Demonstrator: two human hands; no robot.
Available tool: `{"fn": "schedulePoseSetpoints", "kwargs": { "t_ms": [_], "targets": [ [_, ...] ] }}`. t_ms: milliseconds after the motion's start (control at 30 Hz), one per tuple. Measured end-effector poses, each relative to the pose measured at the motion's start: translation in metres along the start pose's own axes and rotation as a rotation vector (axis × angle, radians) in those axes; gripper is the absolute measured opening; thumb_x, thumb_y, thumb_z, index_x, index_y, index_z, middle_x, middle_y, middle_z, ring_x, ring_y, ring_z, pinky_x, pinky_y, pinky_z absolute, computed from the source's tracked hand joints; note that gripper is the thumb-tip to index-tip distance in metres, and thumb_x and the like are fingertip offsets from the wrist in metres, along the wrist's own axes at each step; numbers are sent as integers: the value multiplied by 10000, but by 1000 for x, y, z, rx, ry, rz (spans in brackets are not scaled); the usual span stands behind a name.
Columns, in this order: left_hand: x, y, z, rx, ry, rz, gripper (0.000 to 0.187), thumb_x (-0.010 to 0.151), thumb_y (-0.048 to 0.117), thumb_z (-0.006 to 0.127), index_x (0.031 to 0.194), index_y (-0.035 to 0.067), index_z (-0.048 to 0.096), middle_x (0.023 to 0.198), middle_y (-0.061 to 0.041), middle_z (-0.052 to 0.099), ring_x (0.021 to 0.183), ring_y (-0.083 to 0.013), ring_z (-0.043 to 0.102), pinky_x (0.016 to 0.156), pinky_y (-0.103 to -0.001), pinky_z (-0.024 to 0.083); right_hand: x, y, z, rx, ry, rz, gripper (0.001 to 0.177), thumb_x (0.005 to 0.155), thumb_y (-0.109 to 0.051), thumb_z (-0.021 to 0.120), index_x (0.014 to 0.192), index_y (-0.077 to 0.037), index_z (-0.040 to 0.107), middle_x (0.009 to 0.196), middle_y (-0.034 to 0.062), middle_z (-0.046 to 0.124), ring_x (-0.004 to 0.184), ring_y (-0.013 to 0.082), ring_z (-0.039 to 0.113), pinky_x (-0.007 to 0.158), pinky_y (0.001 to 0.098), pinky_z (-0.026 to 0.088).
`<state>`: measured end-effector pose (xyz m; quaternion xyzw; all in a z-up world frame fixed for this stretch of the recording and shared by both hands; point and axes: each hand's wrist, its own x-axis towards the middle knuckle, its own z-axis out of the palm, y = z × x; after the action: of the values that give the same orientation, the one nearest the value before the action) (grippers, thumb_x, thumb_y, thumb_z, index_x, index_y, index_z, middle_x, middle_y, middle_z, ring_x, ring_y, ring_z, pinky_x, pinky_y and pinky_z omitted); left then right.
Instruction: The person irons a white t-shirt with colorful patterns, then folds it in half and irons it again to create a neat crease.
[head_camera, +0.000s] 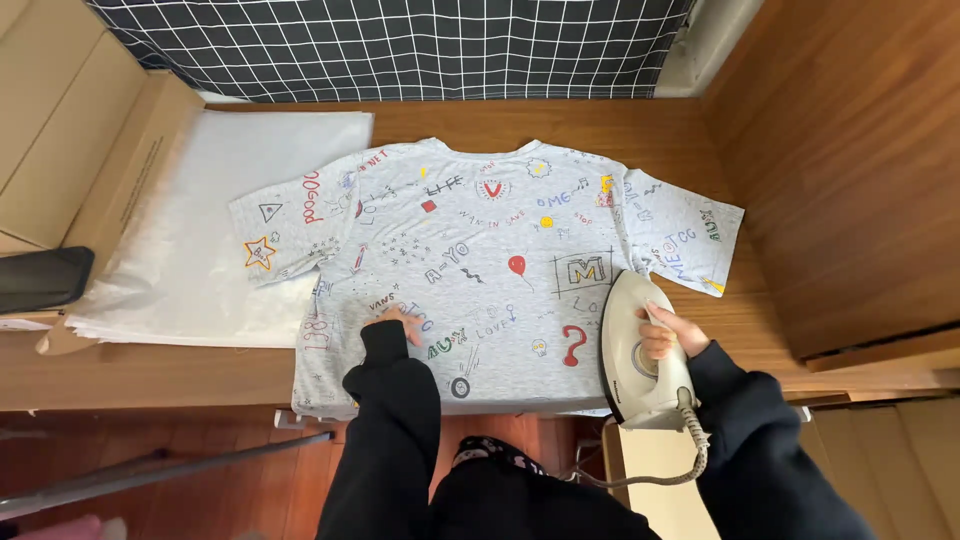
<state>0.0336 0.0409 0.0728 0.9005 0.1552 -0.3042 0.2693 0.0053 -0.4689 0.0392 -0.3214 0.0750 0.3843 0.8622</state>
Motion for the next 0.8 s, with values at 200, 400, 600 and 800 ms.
{"fn": "schedulePoseSetpoints", "kwargs": {
  "t_ms": [200, 400, 600, 800],
  "targets": [
    [9, -13, 33, 495, 185, -42, 344, 815, 293, 333, 1029, 200, 586, 958, -35, 644, 937, -190, 606, 801, -318, 434, 5, 20, 150, -342, 370, 52, 176, 864, -184, 478, 955, -39, 516, 489, -11, 331, 372, 153, 404, 339, 278, 355],
    [72, -54, 69, 681, 312, 88, 436, 879, 209, 208, 1192, 220, 512, 1136, 42, 592, 1087, -122, 533, 888, -299, 403, 67, 57, 233, -337, 255, 211, 158, 835, -194, 580, 913, -66, 528, 476, -26, 335, 351, 101, 382, 309, 229, 316],
    [63, -47, 72, -584, 377, -190, 184, 820, 218, 421, 781, 92, 549, 700, -40, 650, 794, -192, 623, 654, -260, 465, 147, 89, 252, -259, 143, 328, 115, 832, -181, 571, 869, -91, 509, 486, -55, 304, 381, 63, 354, 346, 181, 314],
    [70, -54, 85, 510, 586, 113, 182, 705, 222, 529, 849, 145, 611, 737, 16, 636, 759, -137, 637, 657, -276, 514, 166, 65, 212, -263, 179, 301, 156, 838, -242, 579, 884, -114, 503, 485, -68, 340, 391, 77, 389, 353, 205, 334]
  ]
}}
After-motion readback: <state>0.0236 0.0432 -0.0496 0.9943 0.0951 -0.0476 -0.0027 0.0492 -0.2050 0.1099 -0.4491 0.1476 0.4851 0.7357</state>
